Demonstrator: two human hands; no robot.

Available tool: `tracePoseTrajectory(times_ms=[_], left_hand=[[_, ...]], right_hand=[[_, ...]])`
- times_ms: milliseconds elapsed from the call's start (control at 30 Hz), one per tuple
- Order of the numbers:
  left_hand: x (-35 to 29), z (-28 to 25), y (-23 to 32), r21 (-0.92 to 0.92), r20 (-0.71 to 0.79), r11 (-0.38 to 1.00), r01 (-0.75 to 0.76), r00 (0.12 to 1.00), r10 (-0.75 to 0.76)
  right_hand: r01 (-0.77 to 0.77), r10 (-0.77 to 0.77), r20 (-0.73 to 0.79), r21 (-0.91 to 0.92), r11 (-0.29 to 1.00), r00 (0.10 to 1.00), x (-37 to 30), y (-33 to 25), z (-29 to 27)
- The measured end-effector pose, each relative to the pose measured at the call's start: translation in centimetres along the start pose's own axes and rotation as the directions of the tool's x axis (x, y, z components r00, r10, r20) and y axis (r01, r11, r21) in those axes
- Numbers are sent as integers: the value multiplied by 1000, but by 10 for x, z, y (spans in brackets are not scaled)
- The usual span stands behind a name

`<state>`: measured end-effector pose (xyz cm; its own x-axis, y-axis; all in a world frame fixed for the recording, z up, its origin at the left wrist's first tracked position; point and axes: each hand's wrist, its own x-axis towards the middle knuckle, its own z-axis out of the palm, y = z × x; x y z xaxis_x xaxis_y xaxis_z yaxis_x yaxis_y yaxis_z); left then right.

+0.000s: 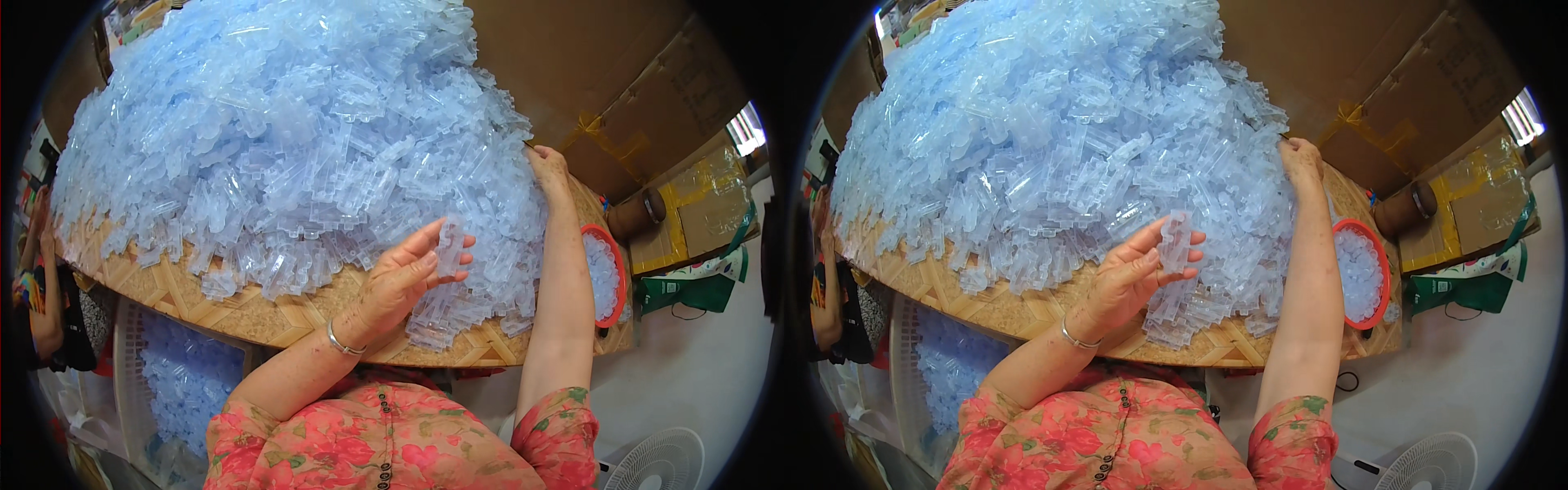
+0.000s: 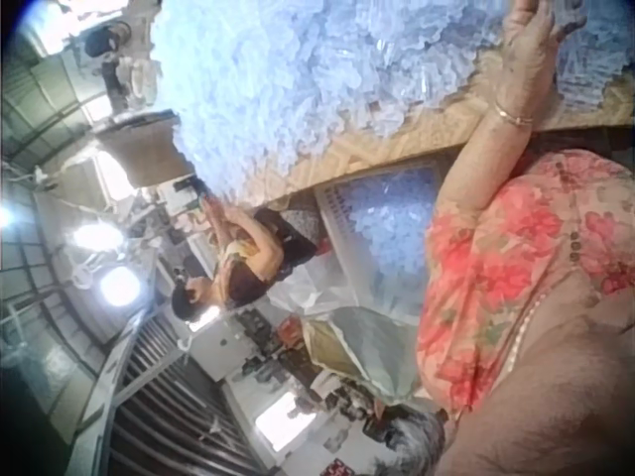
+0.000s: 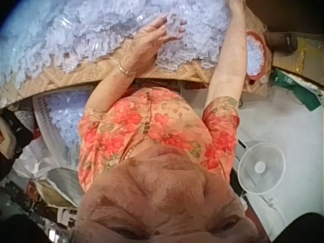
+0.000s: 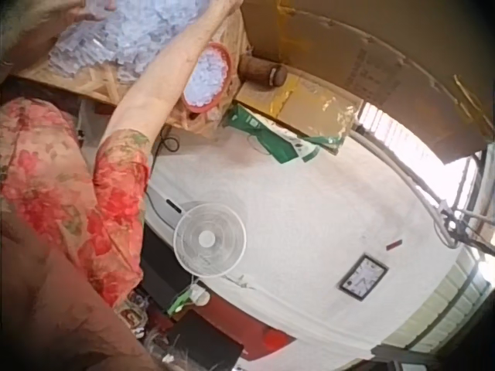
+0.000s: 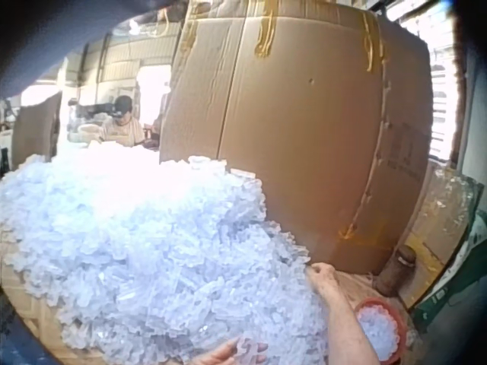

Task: The person sits at a table and repeatedly picks up small, clear plastic components from a large pile. They manipulate the parts with their hands, appearing to snap or fit them together, and then place the assembled units into a red basket. The process is repetitive and continuous throughout the clip.

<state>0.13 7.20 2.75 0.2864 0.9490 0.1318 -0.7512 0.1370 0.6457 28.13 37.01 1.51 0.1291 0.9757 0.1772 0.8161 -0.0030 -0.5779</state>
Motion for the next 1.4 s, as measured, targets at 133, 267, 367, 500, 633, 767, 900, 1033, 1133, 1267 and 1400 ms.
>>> tracePoseTrajectory(times_ms=[133,267,367,500,633,767,900,1033,1133,1267,1400], left_hand=[[1,1,1,1,3,1000,5,1000,-5],[0,2,0,-28,18,999,16,1000,-15],[0,3,1,-42,18,999,25,1000,-24],[-1,3,0,-47,29,999,13,1000,-12],[0,2,4,-23,21,1000,1,1000,0],[0,5,6,-16,19,1000,-24,1000,24],[4,1,1,0,36,998,-65,997,65],[3,8,7,42,6,997,-64,998,64],[-4,16,7,68,-50,997,-49,997,52],[-11,23,6,90,-47,996,-15,999,20],[-26,33,-6,151,-206,986,69,978,-37]], right_hand=[[31,-22,108,-83,996,994,4,-21,12],[10,1,94,-112,994,996,7,-29,17],[-82,72,221,39,996,973,2,-26,11],[31,-34,11,188,982,999,-23,-40,3],[73,-41,-81,456,887,996,-42,-59,-9],[71,-95,-17,795,602,995,-123,-110,-43],[-19,-148,90,906,422,985,-195,-128,-55],[-94,-166,185,890,445,969,-240,-130,-68],[24,-225,241,630,776,944,-253,-130,-87],[324,-355,236,160,932,904,-259,-133,-90],[267,-307,372,156,951,876,-273,-146,-81]])
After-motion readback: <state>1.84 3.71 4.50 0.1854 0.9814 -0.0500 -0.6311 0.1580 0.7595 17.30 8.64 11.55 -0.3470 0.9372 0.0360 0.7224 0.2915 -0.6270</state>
